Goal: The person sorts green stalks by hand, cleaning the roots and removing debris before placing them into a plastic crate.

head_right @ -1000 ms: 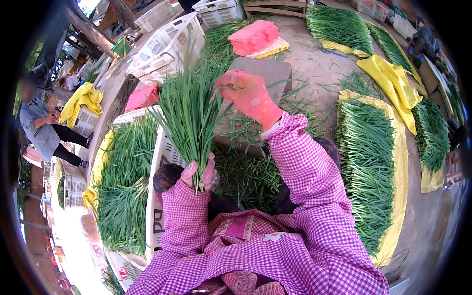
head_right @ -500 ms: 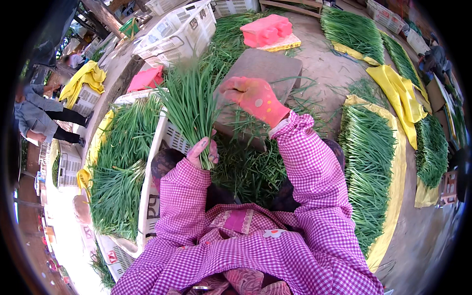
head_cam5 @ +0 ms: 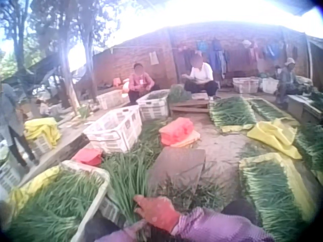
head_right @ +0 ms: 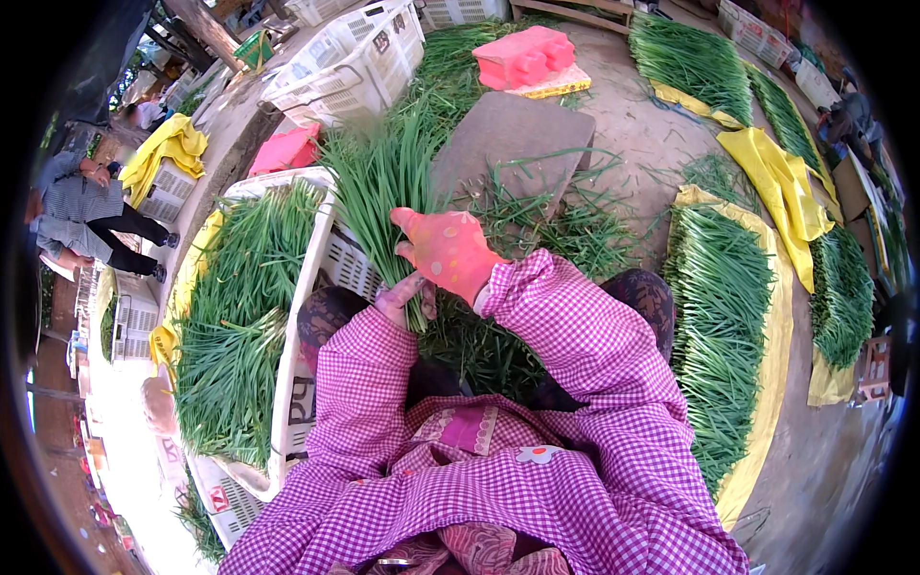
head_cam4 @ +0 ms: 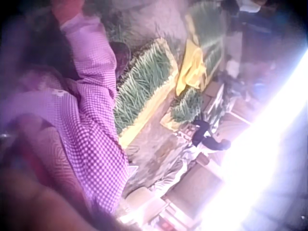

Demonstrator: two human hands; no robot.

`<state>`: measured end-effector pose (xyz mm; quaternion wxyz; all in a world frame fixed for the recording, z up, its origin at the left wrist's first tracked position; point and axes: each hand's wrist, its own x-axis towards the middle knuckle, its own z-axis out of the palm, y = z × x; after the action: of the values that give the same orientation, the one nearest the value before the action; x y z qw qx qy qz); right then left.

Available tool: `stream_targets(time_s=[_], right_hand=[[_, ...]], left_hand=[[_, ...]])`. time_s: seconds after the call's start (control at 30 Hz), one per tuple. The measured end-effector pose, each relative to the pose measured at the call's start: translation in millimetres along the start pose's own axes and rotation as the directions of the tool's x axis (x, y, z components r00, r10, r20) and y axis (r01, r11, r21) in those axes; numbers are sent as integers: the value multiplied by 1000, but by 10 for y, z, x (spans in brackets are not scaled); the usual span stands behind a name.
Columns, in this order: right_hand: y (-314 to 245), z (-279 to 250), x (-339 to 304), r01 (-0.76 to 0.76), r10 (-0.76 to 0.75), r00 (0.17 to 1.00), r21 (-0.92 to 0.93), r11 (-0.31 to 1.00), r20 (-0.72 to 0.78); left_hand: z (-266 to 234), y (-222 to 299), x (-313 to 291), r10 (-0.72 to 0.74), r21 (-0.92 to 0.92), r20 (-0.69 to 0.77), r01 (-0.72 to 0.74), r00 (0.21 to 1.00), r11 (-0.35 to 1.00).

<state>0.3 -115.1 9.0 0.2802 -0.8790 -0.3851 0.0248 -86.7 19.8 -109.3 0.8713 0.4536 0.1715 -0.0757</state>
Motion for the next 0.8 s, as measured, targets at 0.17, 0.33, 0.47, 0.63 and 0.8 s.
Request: stream_targets(time_s=[0.17,0.33,0.47,0.63,0.8], right_hand=[[39,62,-10,14,-14,999,-2,1000,-32],[104,108,29,-2,5,988,22,1000,-153],[171,102,17,-3,32,973,127,992,-228],[213,126,62,-49,84,950,120,992,-299],[882,-375,276,-278,401,739,296,914,-542]], left_hand=[[107,12,3,-3,117,-85,13,996,993],[94,86,12,-33,106,-140,48,990,993],[24,60,10,24,23,-4,-24,1000,999],[244,151,-120,161,275,-45,-142,986,951],[102,64,-67,89,171,5,-88,996,981]])
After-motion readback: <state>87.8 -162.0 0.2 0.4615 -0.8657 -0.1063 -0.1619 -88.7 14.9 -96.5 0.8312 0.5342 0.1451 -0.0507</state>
